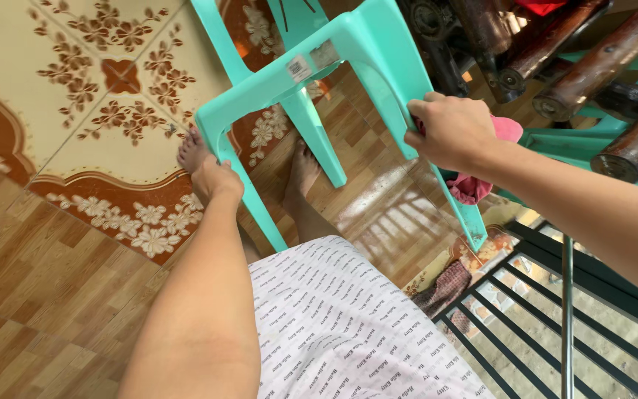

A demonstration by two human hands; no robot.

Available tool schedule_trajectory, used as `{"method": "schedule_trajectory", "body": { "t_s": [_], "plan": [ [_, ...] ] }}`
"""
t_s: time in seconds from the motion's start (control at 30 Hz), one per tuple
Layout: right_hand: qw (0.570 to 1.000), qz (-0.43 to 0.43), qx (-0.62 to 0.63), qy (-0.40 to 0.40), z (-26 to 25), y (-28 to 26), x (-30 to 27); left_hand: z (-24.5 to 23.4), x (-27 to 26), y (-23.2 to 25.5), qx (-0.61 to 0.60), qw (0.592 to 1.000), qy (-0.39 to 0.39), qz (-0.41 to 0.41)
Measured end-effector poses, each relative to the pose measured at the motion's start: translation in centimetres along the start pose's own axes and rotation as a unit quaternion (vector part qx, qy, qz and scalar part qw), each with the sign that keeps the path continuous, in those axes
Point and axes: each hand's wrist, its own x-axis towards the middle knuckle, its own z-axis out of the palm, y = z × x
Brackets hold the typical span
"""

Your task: The person wipes a light green plastic chair with a pink cloth. They clean the seat, backrest, and legs of the chair, turning it over to reach all surfaces. The person then places the cleaned chair on top of a stack of similar chairs.

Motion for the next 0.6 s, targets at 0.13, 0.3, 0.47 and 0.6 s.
{"method": "schedule_trajectory", "body": {
  "t_s": [0.13, 0.3, 0.47, 0.6],
  "plan": [
    [0.999, -0.018, 0.007, 0.029, 0.1, 0.3, 1.2, -5.1, -1.6, 2.4, 0.007, 1.0, -0.001, 0.01],
    [0.997, -0.043, -0.015, 0.062, -0.1, 1.9, 3.9, -8.5, -6.0, 6.1, -0.213, 0.964, 0.002, -0.162],
    [0.995, -0.071, -0.021, 0.065, -1.0, 4.0, 7.0, -9.0, -6.8, 7.3, -0.034, 0.998, -0.026, -0.052],
    [0.989, -0.095, -0.042, 0.108, -1.4, 5.4, 9.6, -8.2, -4.9, 7.7, 0.005, 1.0, 0.025, 0.003]
  ]
}}
